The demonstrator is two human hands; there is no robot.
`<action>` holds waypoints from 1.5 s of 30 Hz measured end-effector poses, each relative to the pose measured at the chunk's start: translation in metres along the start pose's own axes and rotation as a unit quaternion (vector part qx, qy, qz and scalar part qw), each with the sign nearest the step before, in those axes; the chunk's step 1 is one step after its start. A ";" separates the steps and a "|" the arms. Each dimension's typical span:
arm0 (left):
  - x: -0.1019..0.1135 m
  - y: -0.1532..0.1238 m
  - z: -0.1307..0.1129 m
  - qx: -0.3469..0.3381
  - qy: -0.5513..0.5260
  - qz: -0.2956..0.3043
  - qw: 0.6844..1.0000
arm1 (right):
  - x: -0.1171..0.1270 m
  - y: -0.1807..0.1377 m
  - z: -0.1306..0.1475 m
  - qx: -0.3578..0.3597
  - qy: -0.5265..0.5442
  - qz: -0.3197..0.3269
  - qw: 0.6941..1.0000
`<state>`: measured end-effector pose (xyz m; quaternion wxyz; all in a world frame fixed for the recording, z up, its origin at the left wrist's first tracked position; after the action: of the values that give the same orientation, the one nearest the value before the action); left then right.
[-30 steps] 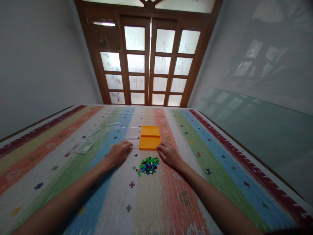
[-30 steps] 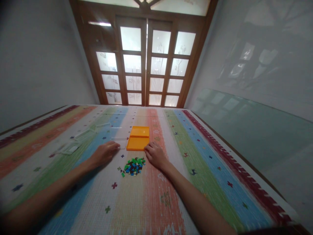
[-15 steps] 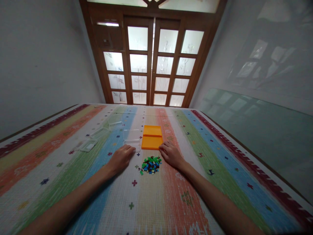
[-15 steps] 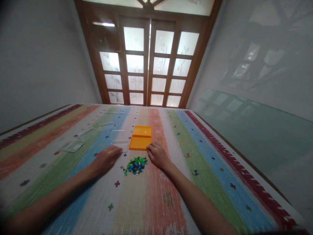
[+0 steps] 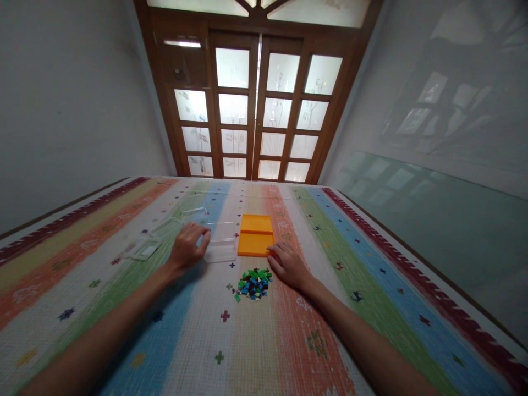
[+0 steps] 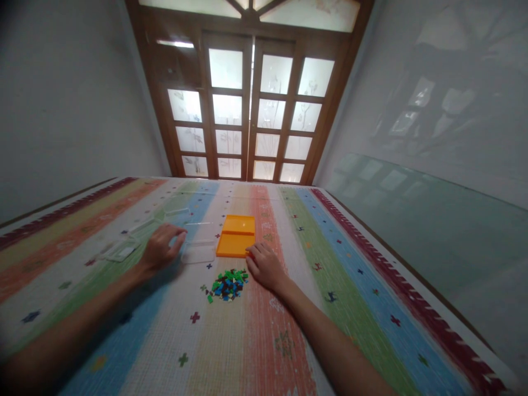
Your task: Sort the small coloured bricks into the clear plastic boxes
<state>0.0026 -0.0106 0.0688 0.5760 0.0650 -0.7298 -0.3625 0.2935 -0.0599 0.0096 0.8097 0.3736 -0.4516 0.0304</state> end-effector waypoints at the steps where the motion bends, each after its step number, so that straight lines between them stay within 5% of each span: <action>1: -0.001 0.008 0.014 0.054 0.028 0.004 0.998 | 0.000 0.000 0.000 0.001 0.000 -0.002 1.000; 8: -0.030 0.046 0.072 0.125 0.094 0.089 0.984 | -0.002 0.000 -0.001 0.013 0.004 -0.002 1.000; 15: -0.049 0.048 0.080 0.118 0.125 0.163 0.972 | 0.000 0.001 0.001 0.006 0.008 -0.003 1.000; 20: -0.036 0.050 0.070 0.120 0.135 0.153 0.972 | 0.003 0.002 0.003 -0.003 0.027 -0.005 1.000; 26: 0.004 0.056 0.057 0.155 0.136 0.084 0.975 | 0.007 0.001 -0.003 -0.026 0.064 -0.028 0.997; 30: 0.032 0.050 0.034 0.150 0.113 0.008 0.982 | 0.014 0.002 0.001 -0.016 0.078 -0.076 0.994; 34: 0.046 0.031 -0.015 0.041 0.069 -0.059 0.995 | 0.028 0.008 0.026 0.023 0.071 -0.109 0.991; 40: 0.037 -0.014 -0.098 -0.153 -0.026 -0.045 0.987 | 0.054 0.008 0.078 0.109 0.045 -0.134 0.984; 45: 0.032 -0.039 -0.139 -0.225 -0.075 -0.034 0.971 | 0.057 -0.006 0.090 0.106 -0.002 -0.092 0.990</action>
<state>0.1033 -0.1189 0.0806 0.5068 -0.0692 -0.6680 -0.5405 0.2652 -0.1372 0.0773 0.7638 0.4977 -0.4109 0.0024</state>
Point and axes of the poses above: each hand's wrist, its own y-axis towards the middle knuckle, its own x-axis out of the back of the hand, z = x × y, the point moved 5 cm from there along y, towards the middle knuckle, and after that the axes turned 6 degrees about y, right-handed, at the moved point
